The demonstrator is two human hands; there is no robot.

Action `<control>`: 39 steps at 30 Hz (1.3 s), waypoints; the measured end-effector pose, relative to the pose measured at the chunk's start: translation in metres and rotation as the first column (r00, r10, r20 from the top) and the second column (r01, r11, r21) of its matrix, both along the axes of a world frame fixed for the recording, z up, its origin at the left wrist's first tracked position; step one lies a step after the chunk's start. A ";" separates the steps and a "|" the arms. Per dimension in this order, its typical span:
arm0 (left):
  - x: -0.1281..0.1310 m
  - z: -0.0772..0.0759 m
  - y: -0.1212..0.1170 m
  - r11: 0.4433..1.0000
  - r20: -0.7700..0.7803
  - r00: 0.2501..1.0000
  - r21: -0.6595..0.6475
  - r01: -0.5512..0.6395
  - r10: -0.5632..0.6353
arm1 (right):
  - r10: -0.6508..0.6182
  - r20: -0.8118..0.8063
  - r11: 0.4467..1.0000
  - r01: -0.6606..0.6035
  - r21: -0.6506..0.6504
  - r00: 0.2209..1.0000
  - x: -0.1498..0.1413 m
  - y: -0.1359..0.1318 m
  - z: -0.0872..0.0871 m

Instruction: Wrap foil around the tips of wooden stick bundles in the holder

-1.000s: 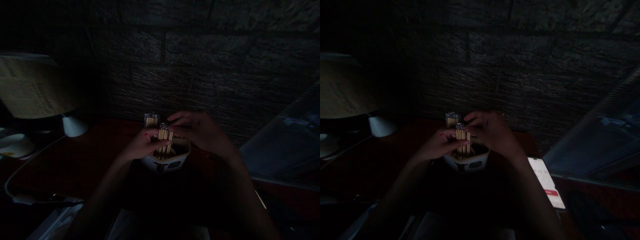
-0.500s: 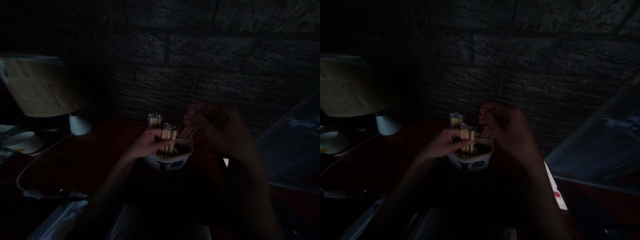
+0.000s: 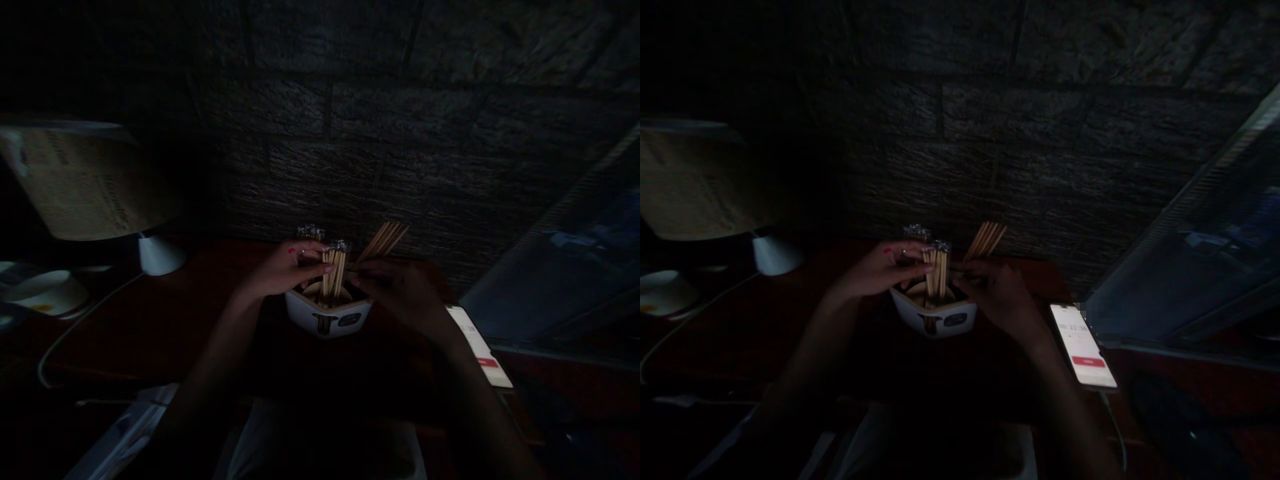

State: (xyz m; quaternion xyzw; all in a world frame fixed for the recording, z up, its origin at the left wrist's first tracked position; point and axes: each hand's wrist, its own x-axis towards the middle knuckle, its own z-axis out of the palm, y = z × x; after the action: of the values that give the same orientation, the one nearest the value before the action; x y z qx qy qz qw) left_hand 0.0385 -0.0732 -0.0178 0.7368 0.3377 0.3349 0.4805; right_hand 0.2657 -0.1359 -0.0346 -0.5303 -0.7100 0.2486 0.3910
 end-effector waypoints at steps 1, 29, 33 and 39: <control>0.000 0.000 0.001 0.999 -0.011 0.999 0.001 0.039 -0.039 | 0.018 -0.044 1.000 -0.019 -0.010 0.999 -0.002 0.003 -0.001; 0.001 -0.005 0.003 0.926 -0.167 0.955 0.250 0.282 -0.246 | 0.189 -0.122 0.982 -0.187 0.028 0.974 -0.020 0.023 0.002; -0.003 -0.007 0.005 0.937 -0.164 0.953 0.202 0.286 -0.256 | 0.141 -0.087 0.989 -0.135 0.064 0.986 -0.024 0.026 0.003; -0.009 -0.013 0.009 0.947 -0.131 0.962 0.188 0.261 -0.239 | 0.235 -0.171 0.972 -0.228 0.062 0.957 -0.026 0.032 -0.002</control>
State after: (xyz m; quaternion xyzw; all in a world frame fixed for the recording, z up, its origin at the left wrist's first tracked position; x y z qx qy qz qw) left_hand 0.0296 -0.0639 -0.0306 0.8357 0.2305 0.2643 0.4227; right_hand 0.2399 -0.1037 -0.0367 -0.4111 -0.7347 0.3240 0.4315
